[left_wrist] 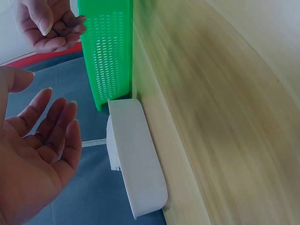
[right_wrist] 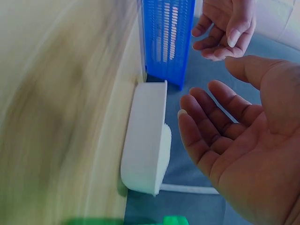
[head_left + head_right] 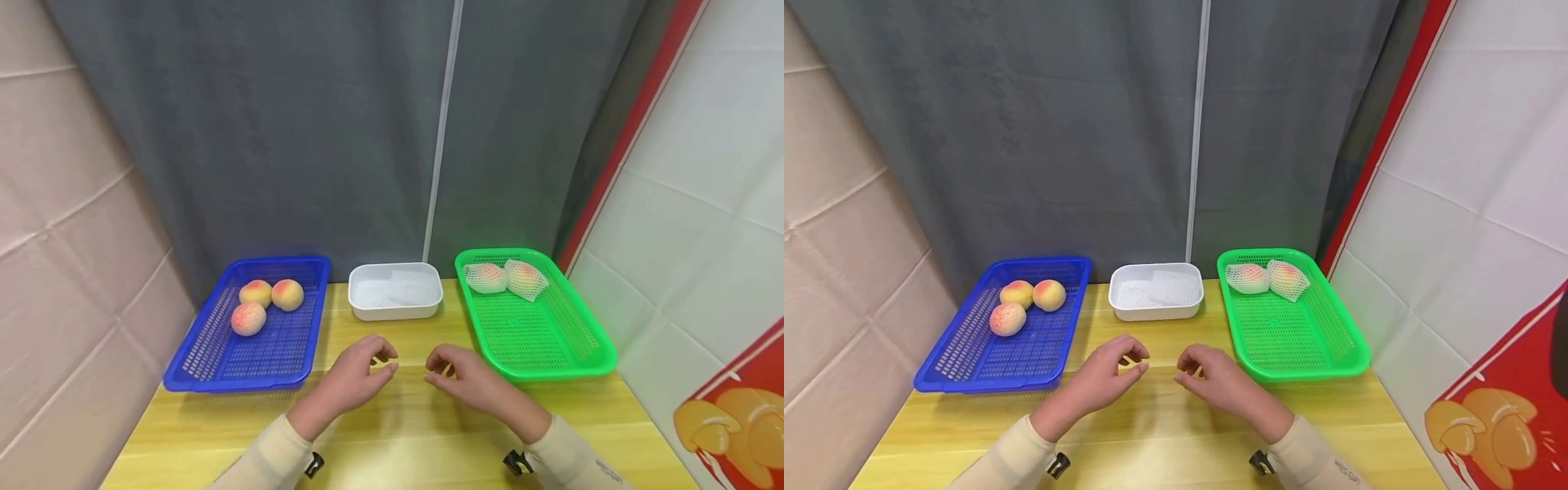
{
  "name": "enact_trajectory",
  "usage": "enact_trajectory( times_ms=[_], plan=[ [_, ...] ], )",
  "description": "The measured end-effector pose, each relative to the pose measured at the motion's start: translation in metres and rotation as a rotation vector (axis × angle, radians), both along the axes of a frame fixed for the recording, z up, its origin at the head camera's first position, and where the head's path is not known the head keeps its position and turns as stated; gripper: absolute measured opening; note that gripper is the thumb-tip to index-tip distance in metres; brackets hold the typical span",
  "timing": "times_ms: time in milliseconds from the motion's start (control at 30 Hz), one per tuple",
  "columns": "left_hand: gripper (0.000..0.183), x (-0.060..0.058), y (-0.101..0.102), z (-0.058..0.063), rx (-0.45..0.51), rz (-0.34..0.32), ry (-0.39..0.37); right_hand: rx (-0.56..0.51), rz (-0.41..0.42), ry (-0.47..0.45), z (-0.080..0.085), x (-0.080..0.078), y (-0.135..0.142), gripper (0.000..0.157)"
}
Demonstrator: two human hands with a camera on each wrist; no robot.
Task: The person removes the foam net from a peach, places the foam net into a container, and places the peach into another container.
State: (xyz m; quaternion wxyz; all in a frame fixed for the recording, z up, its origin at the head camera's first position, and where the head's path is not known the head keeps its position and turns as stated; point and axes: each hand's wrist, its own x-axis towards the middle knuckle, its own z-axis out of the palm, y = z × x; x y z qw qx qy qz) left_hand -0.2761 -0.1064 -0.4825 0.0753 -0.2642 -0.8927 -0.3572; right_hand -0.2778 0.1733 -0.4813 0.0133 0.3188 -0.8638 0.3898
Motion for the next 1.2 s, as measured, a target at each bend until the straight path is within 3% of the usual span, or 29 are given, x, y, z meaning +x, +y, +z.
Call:
enact_trajectory(
  times_ms=[500, 833, 1200],
  plan=[
    [0.011, -0.020, 0.049, 0.011, 0.009, -0.097, 0.061, 0.005, -0.200, 0.009, 0.020, -0.008, 0.045, 0.009],
    [0.011, -0.035, 0.086, 0.013, 0.026, -0.142, 0.064, -0.005, -0.268, 0.021, 0.026, -0.012, 0.072, 0.011],
    [0.018, -0.048, 0.124, 0.014, -0.026, -0.194, 0.109, -0.009, -0.357, 0.041, 0.032, -0.017, 0.102, 0.011]
  ],
)
